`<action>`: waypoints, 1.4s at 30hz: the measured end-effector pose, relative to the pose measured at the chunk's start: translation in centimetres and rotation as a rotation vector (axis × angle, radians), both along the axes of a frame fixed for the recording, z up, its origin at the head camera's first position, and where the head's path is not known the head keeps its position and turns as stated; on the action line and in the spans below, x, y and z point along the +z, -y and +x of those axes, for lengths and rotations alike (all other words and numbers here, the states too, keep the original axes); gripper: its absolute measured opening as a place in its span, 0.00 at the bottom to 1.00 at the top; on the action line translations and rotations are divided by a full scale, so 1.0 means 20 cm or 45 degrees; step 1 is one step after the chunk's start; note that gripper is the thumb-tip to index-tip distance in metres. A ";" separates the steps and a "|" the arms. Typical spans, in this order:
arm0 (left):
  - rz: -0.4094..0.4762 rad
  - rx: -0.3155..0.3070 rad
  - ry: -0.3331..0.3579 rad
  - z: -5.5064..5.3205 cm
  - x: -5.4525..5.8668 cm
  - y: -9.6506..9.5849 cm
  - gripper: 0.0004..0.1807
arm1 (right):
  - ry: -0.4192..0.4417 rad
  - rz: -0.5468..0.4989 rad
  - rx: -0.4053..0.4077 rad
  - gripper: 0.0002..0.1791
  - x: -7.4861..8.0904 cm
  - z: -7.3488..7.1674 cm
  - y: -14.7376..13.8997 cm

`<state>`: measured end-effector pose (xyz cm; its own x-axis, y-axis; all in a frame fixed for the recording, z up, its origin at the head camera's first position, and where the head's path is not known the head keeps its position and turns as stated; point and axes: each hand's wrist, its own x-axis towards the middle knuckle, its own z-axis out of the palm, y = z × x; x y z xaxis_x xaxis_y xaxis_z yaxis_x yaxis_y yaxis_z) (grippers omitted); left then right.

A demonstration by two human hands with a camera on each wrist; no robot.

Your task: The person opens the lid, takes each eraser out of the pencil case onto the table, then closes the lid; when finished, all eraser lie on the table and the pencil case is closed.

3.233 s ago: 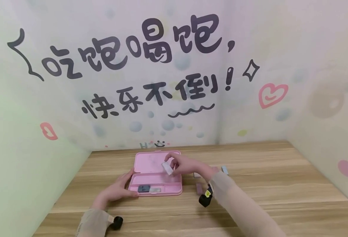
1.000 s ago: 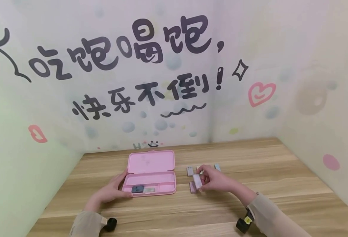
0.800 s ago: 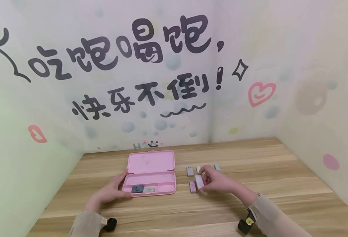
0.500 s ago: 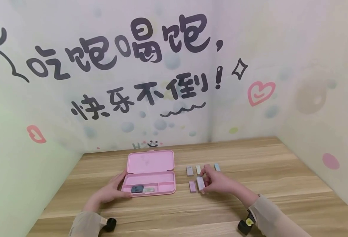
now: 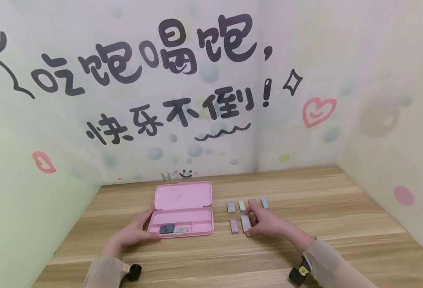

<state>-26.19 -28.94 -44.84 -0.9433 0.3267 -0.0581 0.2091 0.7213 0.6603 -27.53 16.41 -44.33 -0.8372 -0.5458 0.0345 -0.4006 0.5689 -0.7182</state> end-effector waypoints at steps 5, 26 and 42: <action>-0.005 0.000 -0.008 0.00 0.00 0.01 0.62 | -0.011 0.024 0.003 0.30 0.01 0.00 0.01; -0.003 0.017 0.016 0.01 0.00 0.03 0.61 | -0.110 0.137 0.128 0.20 0.16 -0.06 0.18; 0.007 0.029 0.021 0.01 0.01 -0.01 0.62 | -0.291 0.405 0.618 0.20 0.27 -0.20 0.76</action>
<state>-26.07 -28.82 -44.55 -0.9495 0.3054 -0.0720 0.1816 0.7221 0.6676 -31.57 1.20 -38.87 -0.4819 -0.8752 -0.0432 -0.7906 0.4555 -0.4093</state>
